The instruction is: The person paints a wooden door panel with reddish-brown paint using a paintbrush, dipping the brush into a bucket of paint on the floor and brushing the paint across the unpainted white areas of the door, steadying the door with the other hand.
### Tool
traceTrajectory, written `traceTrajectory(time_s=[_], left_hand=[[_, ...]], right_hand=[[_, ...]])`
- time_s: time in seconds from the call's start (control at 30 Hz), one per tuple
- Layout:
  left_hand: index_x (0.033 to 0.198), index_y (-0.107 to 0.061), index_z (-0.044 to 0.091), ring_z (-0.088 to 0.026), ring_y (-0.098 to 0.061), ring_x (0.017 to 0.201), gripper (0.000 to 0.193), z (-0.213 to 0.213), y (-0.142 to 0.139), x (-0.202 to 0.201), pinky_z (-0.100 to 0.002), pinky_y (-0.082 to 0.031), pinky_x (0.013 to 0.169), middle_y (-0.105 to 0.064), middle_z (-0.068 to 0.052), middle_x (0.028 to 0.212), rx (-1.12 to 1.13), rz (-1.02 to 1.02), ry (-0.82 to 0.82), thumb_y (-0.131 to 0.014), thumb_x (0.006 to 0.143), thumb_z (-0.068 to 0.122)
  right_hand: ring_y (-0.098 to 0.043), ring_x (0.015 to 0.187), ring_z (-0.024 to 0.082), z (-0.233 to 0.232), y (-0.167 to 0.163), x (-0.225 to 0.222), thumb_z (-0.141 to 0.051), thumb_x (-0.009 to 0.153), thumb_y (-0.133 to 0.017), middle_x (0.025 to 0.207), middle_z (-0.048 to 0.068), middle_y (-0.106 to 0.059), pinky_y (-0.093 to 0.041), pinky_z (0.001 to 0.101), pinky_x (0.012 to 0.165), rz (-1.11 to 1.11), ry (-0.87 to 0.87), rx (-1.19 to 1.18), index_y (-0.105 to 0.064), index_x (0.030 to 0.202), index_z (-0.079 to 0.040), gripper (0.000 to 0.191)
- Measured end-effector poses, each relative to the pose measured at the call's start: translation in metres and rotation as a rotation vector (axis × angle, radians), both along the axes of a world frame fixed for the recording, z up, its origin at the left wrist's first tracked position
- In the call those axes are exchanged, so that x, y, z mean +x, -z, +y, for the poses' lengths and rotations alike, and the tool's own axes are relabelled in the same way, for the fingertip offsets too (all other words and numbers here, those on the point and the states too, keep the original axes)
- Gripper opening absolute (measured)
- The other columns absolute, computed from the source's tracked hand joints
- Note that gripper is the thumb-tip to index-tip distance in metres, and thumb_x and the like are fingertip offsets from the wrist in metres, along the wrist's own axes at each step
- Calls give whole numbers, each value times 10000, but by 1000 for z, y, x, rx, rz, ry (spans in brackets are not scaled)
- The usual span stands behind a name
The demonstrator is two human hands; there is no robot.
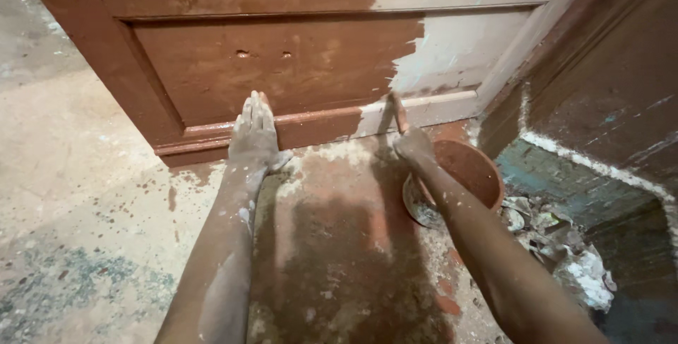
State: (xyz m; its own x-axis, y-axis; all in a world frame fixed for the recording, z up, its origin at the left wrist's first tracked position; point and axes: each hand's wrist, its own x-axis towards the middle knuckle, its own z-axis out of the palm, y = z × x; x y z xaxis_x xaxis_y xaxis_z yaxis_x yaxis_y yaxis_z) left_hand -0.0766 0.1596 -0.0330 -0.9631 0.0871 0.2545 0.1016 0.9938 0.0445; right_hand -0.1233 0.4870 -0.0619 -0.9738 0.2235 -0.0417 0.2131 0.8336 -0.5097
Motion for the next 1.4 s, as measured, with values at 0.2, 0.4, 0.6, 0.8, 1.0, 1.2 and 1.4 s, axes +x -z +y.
traceTrajectory(time_s=[0.2,0.4,0.6,0.8,1.0,1.2,1.4], left_hand=[[1652,-225,14,-270,-213,1584,709,39,22,-15,-421,-276,1244,-184,-161,1738,-124,350,60,-514,1058,272],[1594,-250,-17,-293,-217,1550,672,87,11,-30,-436,-268,1225,-193,-173,1697,67,251,191,-433,976,173],[1613,-216,-13,-291,-204,1582,800,95,8,-34,-408,-272,1233,-179,-167,1724,-134,409,169,-595,981,297],[1589,-142,-68,-340,-136,1563,1287,84,3,-31,-433,-232,1236,-88,-220,1693,-17,69,171,-796,717,616],[1584,-96,-55,-349,-104,1549,1315,82,-15,-21,-444,-186,1231,-57,-227,1669,43,24,162,-812,706,611],[1590,-142,-60,-340,-164,1563,1271,72,3,-24,-427,-216,1259,-130,-229,1687,7,116,139,-813,709,564],[1644,-181,-4,-263,-189,1572,1025,77,19,-29,-364,-225,1245,-154,-167,1730,-311,605,22,-726,883,414]], right_hand=[[-679,1006,458,22,-1,3,-475,957,-515,1065,278,-705,-518,539,929,62,-168,315,-747,1047,-42,500],[-680,981,431,10,1,-6,-447,896,-566,1059,236,-715,-527,528,885,183,-151,196,-737,1037,-74,435],[-656,901,479,-11,-27,7,-417,1029,-519,988,308,-667,-500,559,771,622,-20,23,-588,1123,29,460],[-673,910,483,-14,-67,14,-339,1070,-575,958,295,-680,-500,559,780,924,-49,-78,-520,1194,13,376],[-647,744,492,-8,-34,20,-247,1065,-457,1050,356,-613,-495,561,598,765,-239,211,-499,1313,5,356],[-669,809,488,-3,22,-4,-393,1064,-409,820,293,-675,-512,586,699,264,-255,124,-582,1139,20,454],[-695,855,420,5,40,-12,-322,1027,-524,908,234,-695,-554,524,755,119,-355,341,-745,1022,-19,375]])
